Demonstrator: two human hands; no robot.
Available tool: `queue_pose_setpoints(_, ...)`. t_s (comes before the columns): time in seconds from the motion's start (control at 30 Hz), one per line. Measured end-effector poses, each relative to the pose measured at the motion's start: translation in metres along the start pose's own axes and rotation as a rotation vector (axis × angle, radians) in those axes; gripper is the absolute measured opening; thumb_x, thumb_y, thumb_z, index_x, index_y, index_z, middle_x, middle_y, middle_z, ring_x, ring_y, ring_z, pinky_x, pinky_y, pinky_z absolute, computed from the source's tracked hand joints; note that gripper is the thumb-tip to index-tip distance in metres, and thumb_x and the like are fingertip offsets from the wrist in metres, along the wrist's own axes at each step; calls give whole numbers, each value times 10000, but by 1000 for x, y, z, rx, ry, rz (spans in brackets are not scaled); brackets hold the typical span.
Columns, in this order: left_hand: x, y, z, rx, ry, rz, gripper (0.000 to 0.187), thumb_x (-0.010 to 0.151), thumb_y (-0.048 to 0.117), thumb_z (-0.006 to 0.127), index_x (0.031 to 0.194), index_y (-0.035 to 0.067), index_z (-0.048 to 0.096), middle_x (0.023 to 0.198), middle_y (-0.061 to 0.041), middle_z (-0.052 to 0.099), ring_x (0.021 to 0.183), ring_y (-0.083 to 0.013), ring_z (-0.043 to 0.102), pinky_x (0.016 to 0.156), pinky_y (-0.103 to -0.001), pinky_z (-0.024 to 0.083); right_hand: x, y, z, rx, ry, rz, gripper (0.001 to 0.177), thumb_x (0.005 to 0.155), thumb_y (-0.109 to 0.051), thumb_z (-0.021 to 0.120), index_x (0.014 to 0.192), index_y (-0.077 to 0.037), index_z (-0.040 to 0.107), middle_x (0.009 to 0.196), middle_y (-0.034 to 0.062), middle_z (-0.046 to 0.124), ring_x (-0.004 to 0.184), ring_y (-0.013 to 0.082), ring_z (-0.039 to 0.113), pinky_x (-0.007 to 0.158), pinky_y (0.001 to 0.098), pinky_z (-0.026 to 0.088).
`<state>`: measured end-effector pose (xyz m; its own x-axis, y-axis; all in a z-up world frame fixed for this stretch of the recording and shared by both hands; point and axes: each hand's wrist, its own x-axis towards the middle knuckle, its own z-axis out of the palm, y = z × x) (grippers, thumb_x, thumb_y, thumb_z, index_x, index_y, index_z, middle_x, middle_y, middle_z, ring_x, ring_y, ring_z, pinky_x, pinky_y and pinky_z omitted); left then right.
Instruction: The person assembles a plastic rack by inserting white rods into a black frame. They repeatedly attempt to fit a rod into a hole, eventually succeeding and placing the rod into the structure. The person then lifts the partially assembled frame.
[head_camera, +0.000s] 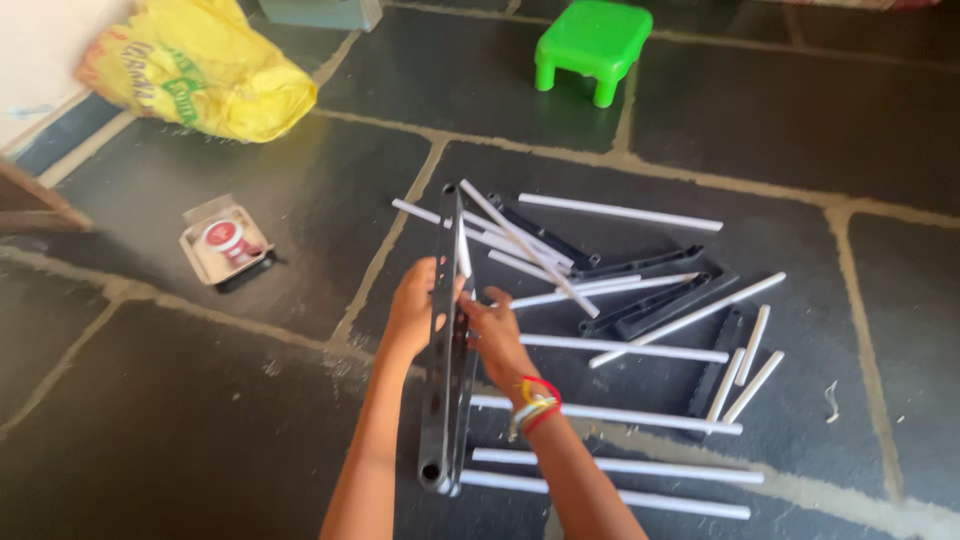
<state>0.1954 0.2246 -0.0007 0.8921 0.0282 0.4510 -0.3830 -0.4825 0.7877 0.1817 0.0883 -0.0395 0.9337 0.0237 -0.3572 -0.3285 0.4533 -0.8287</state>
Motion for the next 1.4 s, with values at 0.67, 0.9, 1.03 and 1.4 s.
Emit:
queue_pose_setpoints(0.67, 18, 16, 30, 46, -85, -170, 240, 989, 186, 641, 1013, -52, 653, 867, -209, 711, 777, -288, 712, 690, -394, 537, 4, 0, 28, -33, 97, -30, 598, 926, 14, 430, 1523, 28, 410, 870, 135, 714, 598, 123, 610, 535, 278, 473)
queue_pose_setpoints(0.9, 14, 9, 36, -48, -8, -142, 171, 947, 115, 660, 1009, -43, 648, 875, -203, 719, 785, -318, 745, 682, -393, 568, -2, -5, 26, -48, 89, 8, 649, 890, 29, 415, 1539, 14, 398, 765, 108, 661, 532, 119, 538, 480, 286, 410)
queue_pose_setpoints(1.03, 13, 10, 38, 96, 55, -64, 173, 935, 120, 698, 942, -42, 638, 864, -197, 703, 753, -320, 722, 650, -412, 562, -3, -7, 26, -50, 82, 30, 659, 876, 40, 403, 1535, 11, 406, 749, 112, 648, 521, 128, 533, 471, 294, 403)
queue_pose_setpoints(1.4, 6, 24, 40, 200, 142, -101, 196, 891, 127, 743, 855, -35, 637, 750, -172, 681, 660, -323, 705, 606, -415, 547, -3, -8, 21, -31, 58, 41, 632, 876, 47, 397, 1506, 35, 439, 813, 154, 683, 563, 147, 579, 501, 302, 442)
